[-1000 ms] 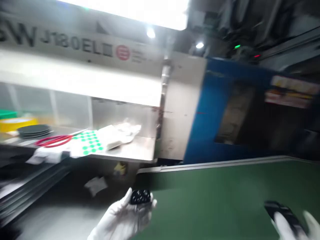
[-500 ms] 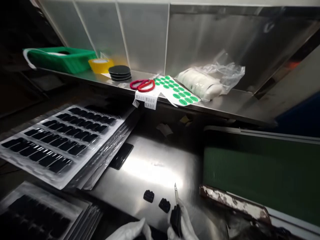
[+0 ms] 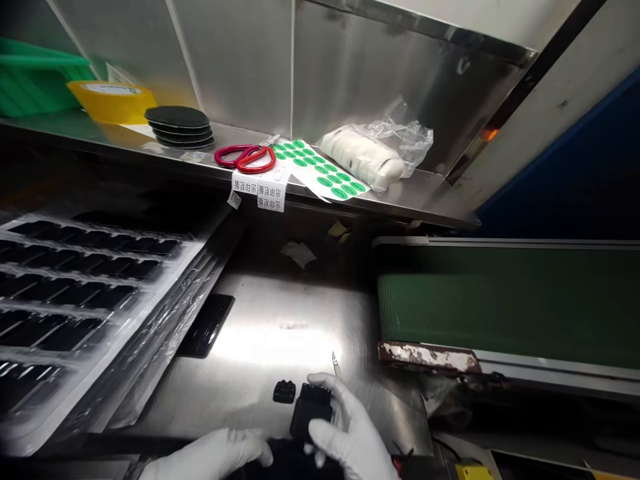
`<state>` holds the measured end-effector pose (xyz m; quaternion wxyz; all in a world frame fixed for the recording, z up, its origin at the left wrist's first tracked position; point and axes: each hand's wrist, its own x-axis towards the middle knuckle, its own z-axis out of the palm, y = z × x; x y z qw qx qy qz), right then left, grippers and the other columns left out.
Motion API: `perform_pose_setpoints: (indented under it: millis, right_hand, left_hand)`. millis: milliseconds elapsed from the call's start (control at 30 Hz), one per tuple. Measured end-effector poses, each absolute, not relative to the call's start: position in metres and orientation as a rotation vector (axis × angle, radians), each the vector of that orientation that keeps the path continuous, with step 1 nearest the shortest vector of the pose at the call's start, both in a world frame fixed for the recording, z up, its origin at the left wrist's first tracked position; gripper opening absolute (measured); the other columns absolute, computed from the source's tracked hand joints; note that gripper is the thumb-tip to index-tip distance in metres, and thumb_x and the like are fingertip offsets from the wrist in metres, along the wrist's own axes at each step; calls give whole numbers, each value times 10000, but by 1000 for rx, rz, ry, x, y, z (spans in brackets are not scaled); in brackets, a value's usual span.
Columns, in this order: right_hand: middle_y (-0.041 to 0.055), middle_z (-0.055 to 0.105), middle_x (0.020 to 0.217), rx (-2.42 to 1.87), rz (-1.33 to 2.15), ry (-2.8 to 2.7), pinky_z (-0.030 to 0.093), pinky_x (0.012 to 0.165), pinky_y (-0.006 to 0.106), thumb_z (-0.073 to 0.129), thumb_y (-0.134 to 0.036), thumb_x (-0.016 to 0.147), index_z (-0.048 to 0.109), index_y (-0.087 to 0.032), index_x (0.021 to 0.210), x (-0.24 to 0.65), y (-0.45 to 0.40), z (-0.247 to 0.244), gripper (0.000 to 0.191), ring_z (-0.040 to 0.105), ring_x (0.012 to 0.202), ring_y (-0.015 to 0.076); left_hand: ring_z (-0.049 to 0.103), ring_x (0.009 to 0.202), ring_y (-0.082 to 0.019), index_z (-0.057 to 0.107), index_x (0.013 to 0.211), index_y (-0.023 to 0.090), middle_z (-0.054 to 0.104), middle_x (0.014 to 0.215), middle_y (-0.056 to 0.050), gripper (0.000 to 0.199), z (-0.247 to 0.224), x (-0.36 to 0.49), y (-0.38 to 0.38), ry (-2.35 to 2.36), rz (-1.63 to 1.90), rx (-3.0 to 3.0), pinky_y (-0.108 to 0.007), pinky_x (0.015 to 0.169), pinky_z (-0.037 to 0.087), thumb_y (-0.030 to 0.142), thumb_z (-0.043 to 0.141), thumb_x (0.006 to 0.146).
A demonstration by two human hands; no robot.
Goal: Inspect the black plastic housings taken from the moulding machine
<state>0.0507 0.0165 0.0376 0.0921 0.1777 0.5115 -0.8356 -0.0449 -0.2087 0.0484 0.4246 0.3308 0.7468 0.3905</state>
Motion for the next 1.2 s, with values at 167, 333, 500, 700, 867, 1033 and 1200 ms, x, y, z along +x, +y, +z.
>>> perform_pose_setpoints:
  millis: [167,333,500,700,867,1033,1200]
  right_hand:
    - [14,584,880,523,-2446,1467,434,507,180,800,-463,709,521,-186,1239,53,7,56,659,610,647,109]
    - [13,597,871,524,-2491,1429,450,497,180,762,-453,758,551,-197,1197,56,0,64,550,614,628,106]
    - [20,609,873,513,-2505,1441,457,481,165,730,-437,796,540,-199,1188,54,-3,75,496,619,617,99]
    - [41,646,816,481,-2478,1480,468,470,149,672,-407,853,510,-163,1228,53,-5,82,476,613,587,92]
    - [46,645,820,474,-2466,1540,461,433,133,677,-431,843,557,-164,1191,53,-7,85,455,622,570,91]
    - [28,645,811,577,-2388,1567,465,440,147,685,-419,842,536,-184,1190,55,-4,90,446,612,553,87]
    - [28,638,874,592,-2412,1548,468,441,150,705,-443,819,543,-206,1186,57,-2,86,467,620,559,84]
  left_hand:
    - [617,996,-285,737,930,235,659,1143,-45,347,41,-55,-211,1743,1159,399,-343,842,483,123,728,602]
    - [604,859,-225,682,916,180,680,913,-46,243,39,-40,-208,1554,1595,123,-315,794,458,248,773,702]
    - [621,790,-225,670,869,161,698,885,-83,237,57,-26,-199,1521,1718,-15,-306,726,481,377,727,789]
    - [586,767,-211,682,730,182,647,797,-47,182,91,-33,-195,1487,1882,94,-288,742,489,350,713,793]
    - [522,673,-187,634,751,165,587,726,-38,236,96,-33,-193,1441,1812,212,-293,645,456,371,613,862]
    - [585,763,-236,609,694,148,632,816,-91,254,87,-29,-192,1372,1708,235,-325,681,483,301,571,893]
    - [626,813,-247,679,813,135,663,968,-127,234,89,-26,-187,1315,1704,183,-335,714,528,289,538,917]
